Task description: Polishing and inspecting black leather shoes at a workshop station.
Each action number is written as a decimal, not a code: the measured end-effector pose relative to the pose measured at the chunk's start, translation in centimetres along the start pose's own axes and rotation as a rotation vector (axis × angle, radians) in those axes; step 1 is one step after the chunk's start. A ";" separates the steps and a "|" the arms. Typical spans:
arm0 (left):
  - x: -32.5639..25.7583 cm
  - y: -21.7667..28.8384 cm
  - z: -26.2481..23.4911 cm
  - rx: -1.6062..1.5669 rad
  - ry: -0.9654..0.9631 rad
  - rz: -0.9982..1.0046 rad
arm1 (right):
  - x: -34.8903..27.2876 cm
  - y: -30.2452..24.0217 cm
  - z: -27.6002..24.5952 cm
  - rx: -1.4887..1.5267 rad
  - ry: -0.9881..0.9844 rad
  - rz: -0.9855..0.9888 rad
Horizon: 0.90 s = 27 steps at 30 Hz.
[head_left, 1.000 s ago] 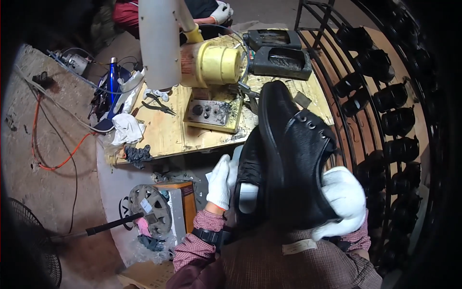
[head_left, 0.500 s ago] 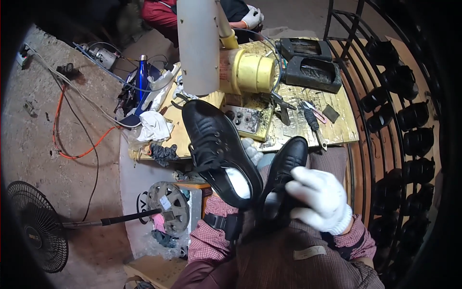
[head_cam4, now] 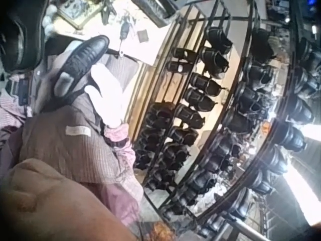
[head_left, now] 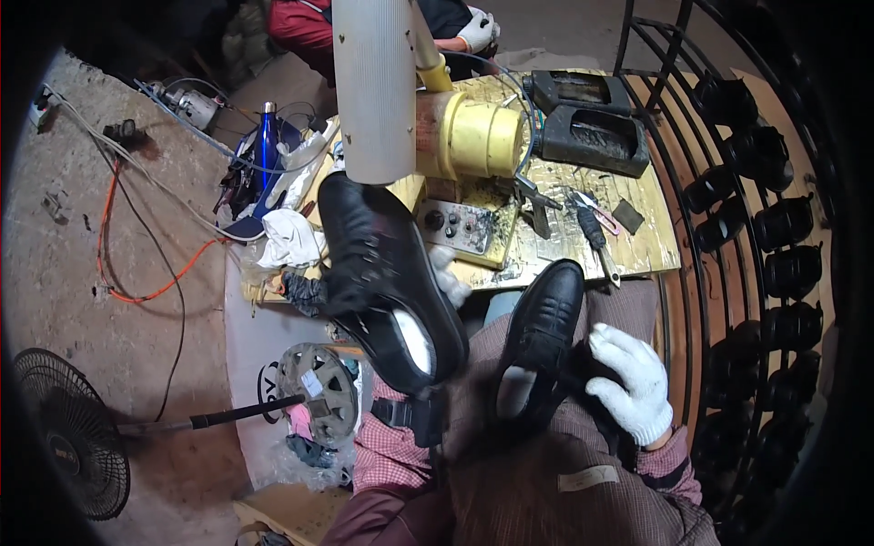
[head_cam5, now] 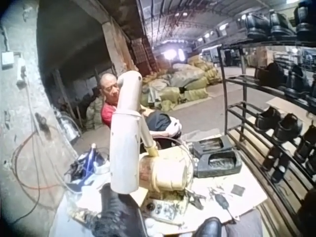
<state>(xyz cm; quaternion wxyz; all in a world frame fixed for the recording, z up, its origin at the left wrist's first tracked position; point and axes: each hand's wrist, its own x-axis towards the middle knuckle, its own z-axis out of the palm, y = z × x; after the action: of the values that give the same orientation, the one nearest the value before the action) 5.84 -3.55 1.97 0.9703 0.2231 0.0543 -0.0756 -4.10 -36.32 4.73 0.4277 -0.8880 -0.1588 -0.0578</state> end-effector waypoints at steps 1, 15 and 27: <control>-0.9 -0.4 -0.4 0.008 0.016 -0.058 | 0.7 -0.3 0.0 0.077 -0.044 -0.033; -5.2 -1.9 -3.6 0.109 0.106 -0.244 | 10.9 -7.7 3.9 0.139 -0.818 -0.188; 2.8 -0.8 -5.3 0.066 0.201 0.081 | 17.9 -8.3 5.9 0.138 -0.884 -0.058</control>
<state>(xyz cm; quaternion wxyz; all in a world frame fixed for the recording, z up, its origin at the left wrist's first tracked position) 8.09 -2.25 -3.45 0.9544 0.2632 0.1397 -0.0155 9.86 -22.67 11.46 0.3753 -0.7919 -0.3547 0.3259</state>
